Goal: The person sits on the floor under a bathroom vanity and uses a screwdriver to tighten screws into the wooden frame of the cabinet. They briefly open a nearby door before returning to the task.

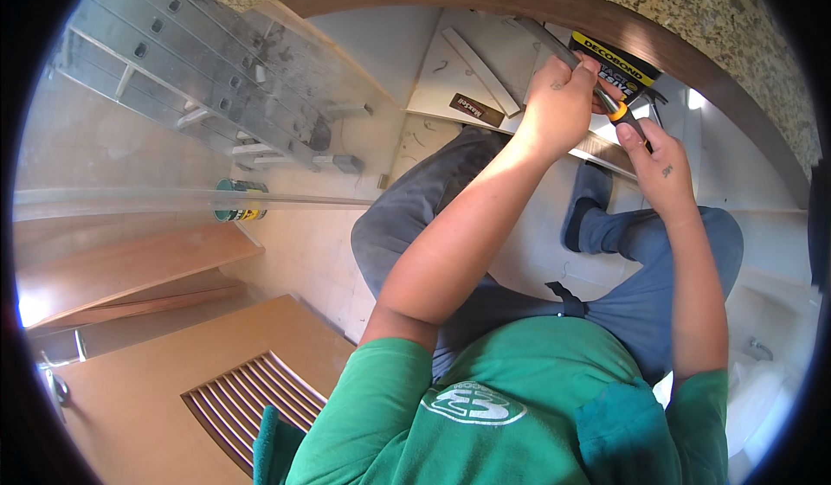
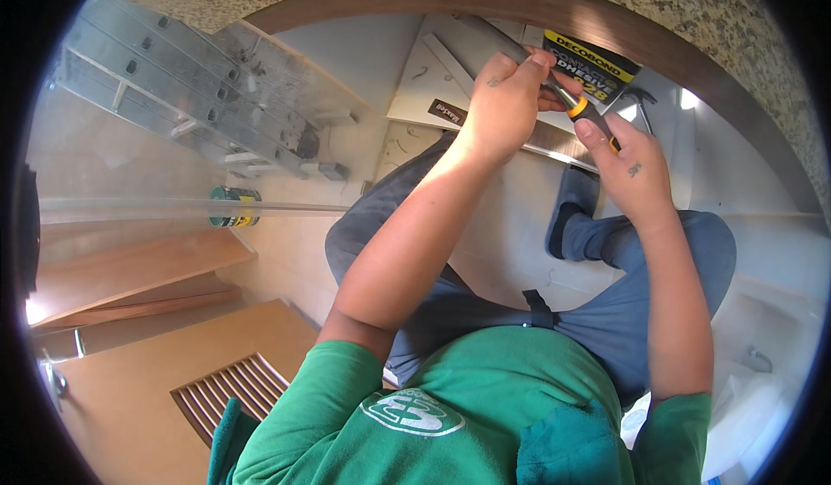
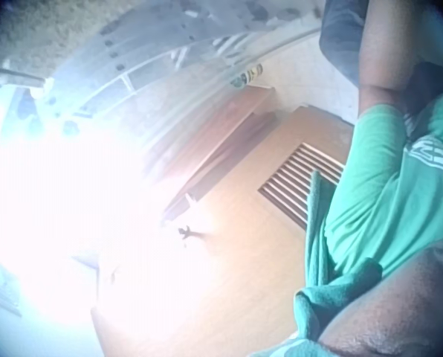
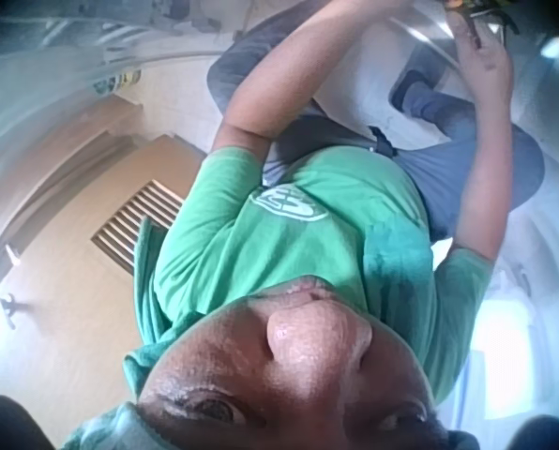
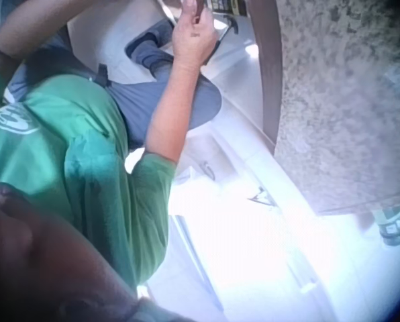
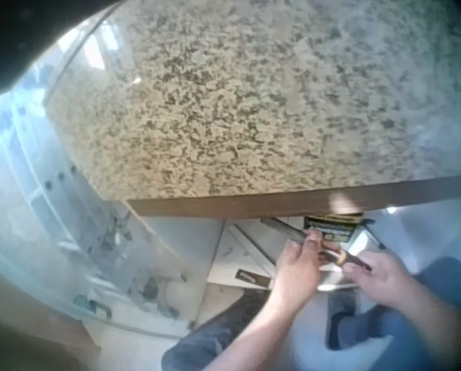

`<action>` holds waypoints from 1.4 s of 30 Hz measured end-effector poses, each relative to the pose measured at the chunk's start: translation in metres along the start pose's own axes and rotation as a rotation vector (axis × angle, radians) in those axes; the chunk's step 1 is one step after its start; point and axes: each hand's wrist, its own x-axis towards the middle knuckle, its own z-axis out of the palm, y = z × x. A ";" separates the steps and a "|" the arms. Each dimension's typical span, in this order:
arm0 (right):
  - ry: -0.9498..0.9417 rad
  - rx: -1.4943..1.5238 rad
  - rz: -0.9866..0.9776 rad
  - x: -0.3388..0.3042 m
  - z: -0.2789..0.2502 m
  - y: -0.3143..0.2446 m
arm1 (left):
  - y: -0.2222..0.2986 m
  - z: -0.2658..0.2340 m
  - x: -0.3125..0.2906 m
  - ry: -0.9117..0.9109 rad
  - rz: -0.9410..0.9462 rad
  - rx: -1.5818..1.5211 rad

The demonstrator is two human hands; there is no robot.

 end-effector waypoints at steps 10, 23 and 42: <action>-0.047 -0.035 0.067 0.004 -0.007 -0.003 | -0.003 -0.002 0.008 -0.016 -0.007 0.008; -0.050 -0.046 0.031 0.004 -0.014 0.004 | 0.001 0.006 0.000 0.005 0.041 -0.030; -0.060 -0.095 -0.013 0.026 0.009 -0.033 | 0.017 -0.038 0.013 0.014 -0.036 -0.019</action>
